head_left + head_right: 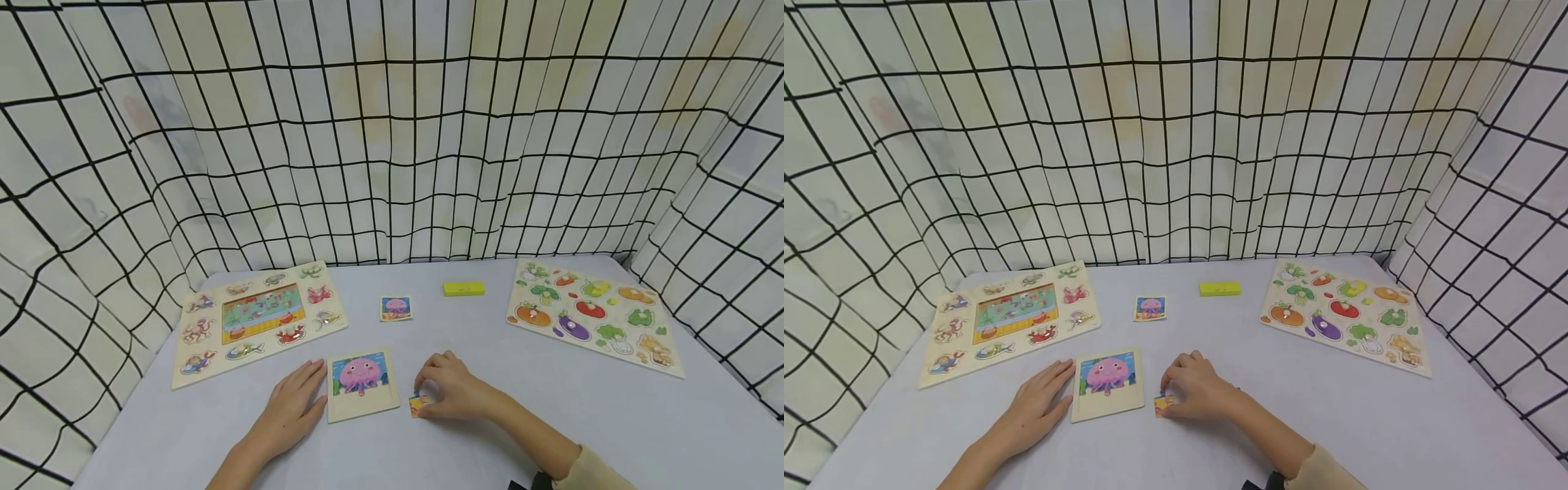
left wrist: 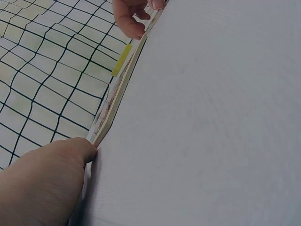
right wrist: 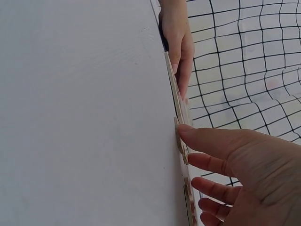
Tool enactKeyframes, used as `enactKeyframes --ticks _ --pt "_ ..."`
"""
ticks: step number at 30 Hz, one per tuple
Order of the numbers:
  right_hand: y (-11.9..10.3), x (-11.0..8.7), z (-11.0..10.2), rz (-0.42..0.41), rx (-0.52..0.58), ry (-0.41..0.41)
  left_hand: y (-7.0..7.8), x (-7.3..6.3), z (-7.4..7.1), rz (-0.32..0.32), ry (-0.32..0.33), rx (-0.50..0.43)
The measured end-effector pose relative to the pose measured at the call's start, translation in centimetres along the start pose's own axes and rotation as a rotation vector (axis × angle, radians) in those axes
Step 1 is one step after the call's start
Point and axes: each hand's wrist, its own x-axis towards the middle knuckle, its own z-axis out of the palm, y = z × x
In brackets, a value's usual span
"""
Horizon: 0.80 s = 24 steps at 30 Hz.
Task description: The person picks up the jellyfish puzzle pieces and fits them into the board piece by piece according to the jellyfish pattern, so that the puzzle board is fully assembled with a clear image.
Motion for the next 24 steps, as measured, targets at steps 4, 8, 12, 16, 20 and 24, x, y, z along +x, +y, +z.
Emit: enactKeyframes --ticks 4,8,12,16,20,24 --pt "0.09 -0.15 0.10 -0.001 0.030 0.003 0.07 0.01 -0.04 0.008 0.003 0.005" --pt "0.05 -0.20 0.12 0.005 0.053 0.004 0.05 -0.01 0.01 0.016 0.013 0.006" --pt "-0.13 -0.26 0.09 0.014 0.062 0.003 -0.03 0.00 0.13 0.019 0.022 0.004" --pt "-0.30 -0.23 0.12 0.021 0.062 -0.001 -0.08 0.02 0.13 0.014 0.017 0.002" --pt "-0.50 -0.18 0.14 0.037 0.079 -0.013 -0.10 -0.02 0.08 0.010 0.013 0.002" --pt "-0.66 -0.12 0.15 0.033 0.129 -0.035 -0.07 -0.05 0.10 0.011 0.013 0.004"
